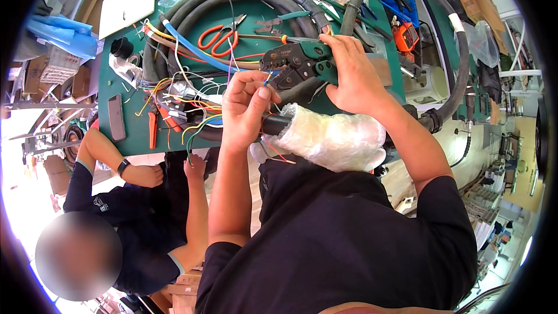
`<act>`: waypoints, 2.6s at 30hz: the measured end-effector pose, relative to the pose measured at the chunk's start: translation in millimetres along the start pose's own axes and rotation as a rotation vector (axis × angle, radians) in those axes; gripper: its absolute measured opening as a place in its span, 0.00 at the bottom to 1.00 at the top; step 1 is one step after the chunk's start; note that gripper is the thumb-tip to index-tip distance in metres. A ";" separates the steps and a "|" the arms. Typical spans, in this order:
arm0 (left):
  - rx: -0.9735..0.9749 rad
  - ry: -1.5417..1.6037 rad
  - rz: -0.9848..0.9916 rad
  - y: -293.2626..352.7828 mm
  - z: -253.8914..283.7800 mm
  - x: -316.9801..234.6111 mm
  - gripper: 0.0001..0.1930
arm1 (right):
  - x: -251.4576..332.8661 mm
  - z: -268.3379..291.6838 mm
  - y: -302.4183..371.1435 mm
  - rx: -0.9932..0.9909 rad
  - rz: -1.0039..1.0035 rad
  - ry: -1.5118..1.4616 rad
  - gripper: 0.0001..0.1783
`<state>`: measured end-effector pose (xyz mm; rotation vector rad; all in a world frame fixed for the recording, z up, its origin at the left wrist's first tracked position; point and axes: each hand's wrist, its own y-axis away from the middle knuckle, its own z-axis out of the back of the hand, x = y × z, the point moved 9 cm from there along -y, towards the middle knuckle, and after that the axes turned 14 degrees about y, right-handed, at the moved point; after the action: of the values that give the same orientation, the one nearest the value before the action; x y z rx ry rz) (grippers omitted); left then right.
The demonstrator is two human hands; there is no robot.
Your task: The person strips insulation from wires using a tool, then uses a crimping tool to attach terminals to the wires, and handles various wires within a large harness on a cluttered workbench.
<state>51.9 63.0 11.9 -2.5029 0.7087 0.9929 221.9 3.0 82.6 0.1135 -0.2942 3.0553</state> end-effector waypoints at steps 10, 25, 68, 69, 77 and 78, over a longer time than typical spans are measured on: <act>-0.057 0.051 -0.018 0.9 7.5 1.2 0.07 | 6.3 -0.3 -4.0 -0.042 0.040 -0.032 0.39; 0.000 0.084 -0.028 0.5 4.2 1.2 0.07 | 11.0 -1.9 -4.4 -0.044 0.075 0.004 0.39; -0.007 0.002 -0.058 0.6 5.1 -7.7 0.02 | 17.5 3.7 -2.9 -0.190 0.126 0.196 0.32; -0.009 0.000 -0.051 0.7 5.3 -7.4 0.02 | 17.7 3.7 -3.0 -0.200 0.133 0.204 0.32; 0.008 -0.018 -0.046 -1.4 6.7 -6.0 0.02 | 16.5 4.5 -2.8 -0.219 0.134 0.225 0.31; 0.008 -0.030 -0.050 -1.9 7.2 -5.9 0.02 | 16.9 5.1 -2.9 -0.223 0.135 0.227 0.31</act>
<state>45.5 69.9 11.4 -2.4810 0.6361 1.0054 205.6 6.0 89.5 -0.2732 -0.6458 3.0981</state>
